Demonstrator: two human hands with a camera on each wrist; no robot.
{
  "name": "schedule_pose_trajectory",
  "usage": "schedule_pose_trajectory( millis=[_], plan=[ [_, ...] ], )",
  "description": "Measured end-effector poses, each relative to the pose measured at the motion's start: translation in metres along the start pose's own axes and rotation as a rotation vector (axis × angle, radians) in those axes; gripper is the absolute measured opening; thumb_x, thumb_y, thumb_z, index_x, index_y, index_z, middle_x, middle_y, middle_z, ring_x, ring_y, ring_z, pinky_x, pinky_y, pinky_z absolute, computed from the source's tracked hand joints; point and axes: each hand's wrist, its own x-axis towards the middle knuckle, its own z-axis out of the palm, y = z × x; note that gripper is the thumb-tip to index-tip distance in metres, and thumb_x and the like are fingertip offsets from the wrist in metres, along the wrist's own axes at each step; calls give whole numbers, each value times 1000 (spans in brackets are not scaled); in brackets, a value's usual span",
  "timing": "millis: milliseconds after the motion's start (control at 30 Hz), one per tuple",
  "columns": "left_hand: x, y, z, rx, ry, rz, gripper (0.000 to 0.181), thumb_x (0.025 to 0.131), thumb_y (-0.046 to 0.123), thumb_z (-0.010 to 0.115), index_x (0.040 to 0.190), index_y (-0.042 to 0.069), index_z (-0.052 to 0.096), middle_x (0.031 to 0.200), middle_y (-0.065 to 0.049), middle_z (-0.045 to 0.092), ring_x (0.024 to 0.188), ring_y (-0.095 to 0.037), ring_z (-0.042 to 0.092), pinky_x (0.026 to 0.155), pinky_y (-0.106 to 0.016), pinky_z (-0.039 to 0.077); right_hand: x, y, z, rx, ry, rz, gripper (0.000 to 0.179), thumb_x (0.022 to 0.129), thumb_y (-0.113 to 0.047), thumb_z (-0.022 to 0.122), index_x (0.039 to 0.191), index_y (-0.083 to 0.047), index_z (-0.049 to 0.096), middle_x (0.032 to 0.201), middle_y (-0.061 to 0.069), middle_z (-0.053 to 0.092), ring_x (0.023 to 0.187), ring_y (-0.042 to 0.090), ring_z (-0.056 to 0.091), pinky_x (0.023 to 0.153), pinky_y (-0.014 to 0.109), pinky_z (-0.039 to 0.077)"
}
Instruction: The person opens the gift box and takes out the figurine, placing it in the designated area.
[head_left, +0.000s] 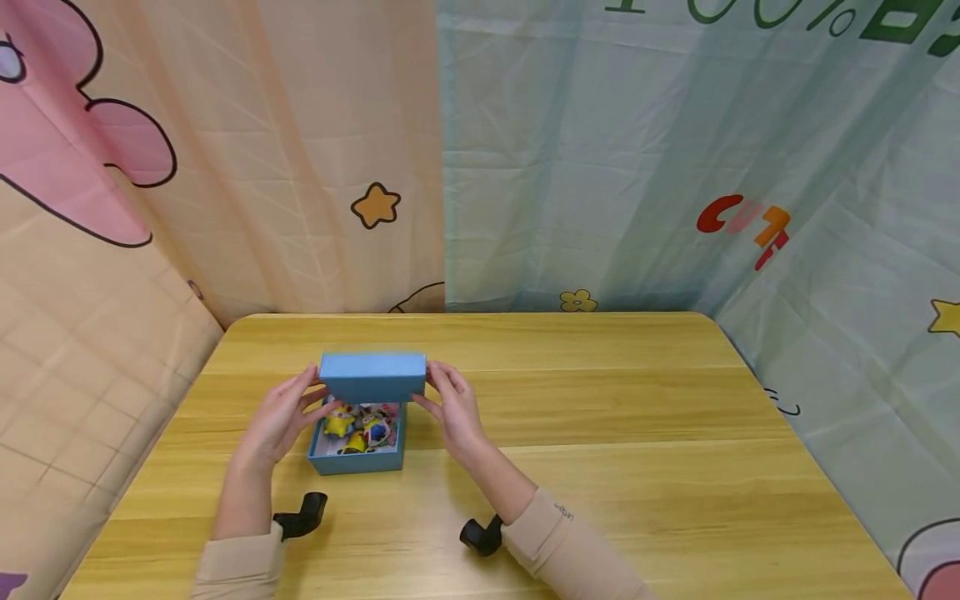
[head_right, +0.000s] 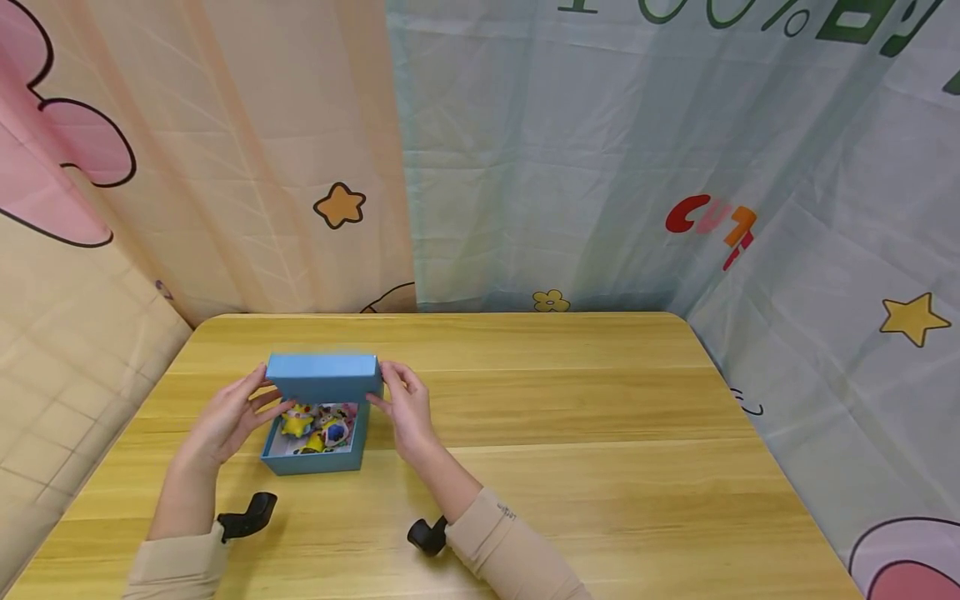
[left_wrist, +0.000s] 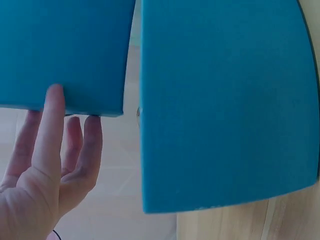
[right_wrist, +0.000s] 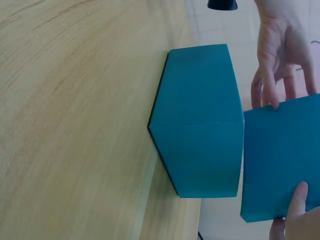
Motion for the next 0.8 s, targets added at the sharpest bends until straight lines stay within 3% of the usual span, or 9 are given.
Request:
schedule_pose_trajectory(
  millis=[133, 200, 333, 500, 800],
  plan=[
    [0, 0, 2, 51, 26, 14, 43, 95, 38, 45, 121, 8, 60, 117, 9, 47, 104, -4, 50, 84, -18, 46, -1, 1, 1, -35, 29, -9, 27, 90, -25, 60, 102, -1, 58, 106, 6, 54, 102, 19, 51, 85, 37, 49],
    [0, -1, 3, 80, 49, 4, 48, 94, 39, 48, 127, 5, 55, 117, 14, 49, 105, -3, 49, 84, -16, 44, -1, 1, 0, -54, 34, -8, 26, 88, -23, 62, 102, -1, 59, 107, 6, 54, 99, 17, 52, 85, 36, 49],
    [-1, -1, 3, 72, 87, -22, 48, 91, 36, 54, 131, 9, 52, 121, 11, 49, 104, -3, 49, 85, -16, 43, -1, 2, -2, -53, 11, -15, 30, 88, -16, 62, 110, 3, 56, 111, 9, 53, 97, 16, 54, 85, 35, 49],
    [1, -3, 3, 6, 106, -25, 52, 91, 28, 57, 137, 7, 43, 122, 5, 46, 100, -2, 52, 82, -15, 45, 0, 3, -5, -66, -27, -20, 36, 88, -12, 61, 118, 5, 53, 119, 12, 51, 97, 16, 55, 85, 35, 49],
    [2, -13, -9, -39, 74, 14, 42, 91, 14, 57, 132, 13, 50, 118, 3, 42, 100, -5, 50, 82, -16, 45, 4, 6, -8, -87, -96, 9, 44, 87, -7, 61, 127, 3, 49, 117, 14, 48, 93, 16, 51, 83, 32, 49]
  ],
)
